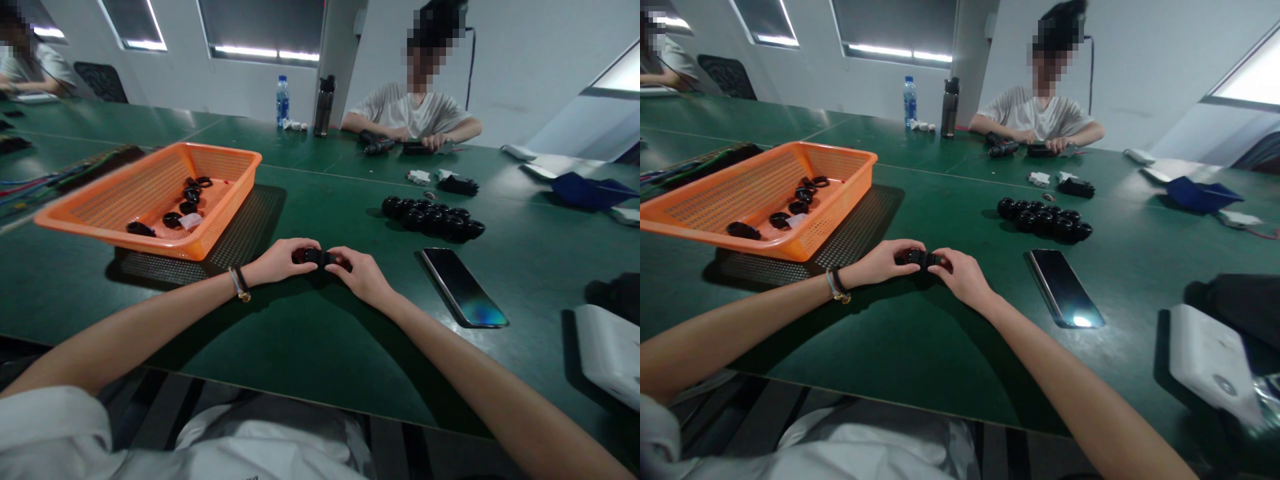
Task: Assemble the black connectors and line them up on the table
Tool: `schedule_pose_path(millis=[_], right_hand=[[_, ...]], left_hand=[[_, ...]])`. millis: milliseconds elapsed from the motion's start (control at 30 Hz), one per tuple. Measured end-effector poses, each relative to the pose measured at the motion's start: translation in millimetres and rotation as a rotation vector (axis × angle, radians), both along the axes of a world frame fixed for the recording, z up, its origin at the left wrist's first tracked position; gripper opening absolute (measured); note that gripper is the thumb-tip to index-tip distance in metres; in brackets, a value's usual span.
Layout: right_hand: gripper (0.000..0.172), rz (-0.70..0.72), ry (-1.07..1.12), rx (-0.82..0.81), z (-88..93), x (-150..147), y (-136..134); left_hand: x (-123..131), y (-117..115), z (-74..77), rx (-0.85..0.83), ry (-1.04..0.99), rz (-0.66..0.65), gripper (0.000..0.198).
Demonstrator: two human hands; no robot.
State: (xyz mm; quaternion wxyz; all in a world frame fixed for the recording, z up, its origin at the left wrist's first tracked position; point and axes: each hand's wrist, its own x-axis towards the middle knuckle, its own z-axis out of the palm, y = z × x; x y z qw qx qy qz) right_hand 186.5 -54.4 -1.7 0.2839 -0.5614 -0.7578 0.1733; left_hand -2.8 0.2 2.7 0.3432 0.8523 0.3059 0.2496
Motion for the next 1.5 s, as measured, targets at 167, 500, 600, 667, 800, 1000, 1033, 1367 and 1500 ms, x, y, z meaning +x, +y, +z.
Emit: schedule_pose_path(millis=[167, 500, 600, 667, 800, 1000, 1033, 1367, 1500], right_hand=[[0.019, 0.001, -0.008, -0.014, 2.0, -0.8, -0.8], [0.019, -0.007, -0.042, -0.025, 4.0, -1.5, 0.0], [0.02, -0.016, -0.06, -0.044, 5.0, -2.0, 0.0], [0.02, -0.017, -0.07, -0.053, 5.3, -2.2, -0.1], [0.02, -0.016, -0.065, -0.036, 5.0, -1.8, -1.0], [0.02, 0.028, -0.018, 0.052, 3.0, -0.4, -2.4], [0.023, 0.032, -0.008, 0.066, 2.1, -0.1, -2.5], [0.022, 0.013, 0.025, 0.074, -1.4, -0.4, -2.3], [0.023, 0.009, 0.023, 0.076, -2.4, -0.4, -1.5]], left_hand=[[0.0, 0.5, 0.2, 0.011, 0.008, -0.008, 0.034], [-0.3, -0.6, 0.4, 0.033, 0.013, -0.01, 0.033], [-0.5, -0.6, 0.7, 0.027, 0.015, -0.01, 0.033], [-0.4, -0.4, 0.9, 0.028, 0.015, -0.01, 0.033], [-0.1, 0.0, 0.9, 0.028, 0.005, -0.014, 0.033], [-0.4, 0.3, 0.2, 0.01, -0.002, -0.011, 0.035], [-0.6, 0.3, 0.2, 0.01, -0.003, -0.01, 0.035], [-0.8, -0.3, 0.2, 0.006, 0.001, -0.016, 0.035], [-0.5, -0.6, 0.6, -0.001, 0.0, -0.019, 0.036]])
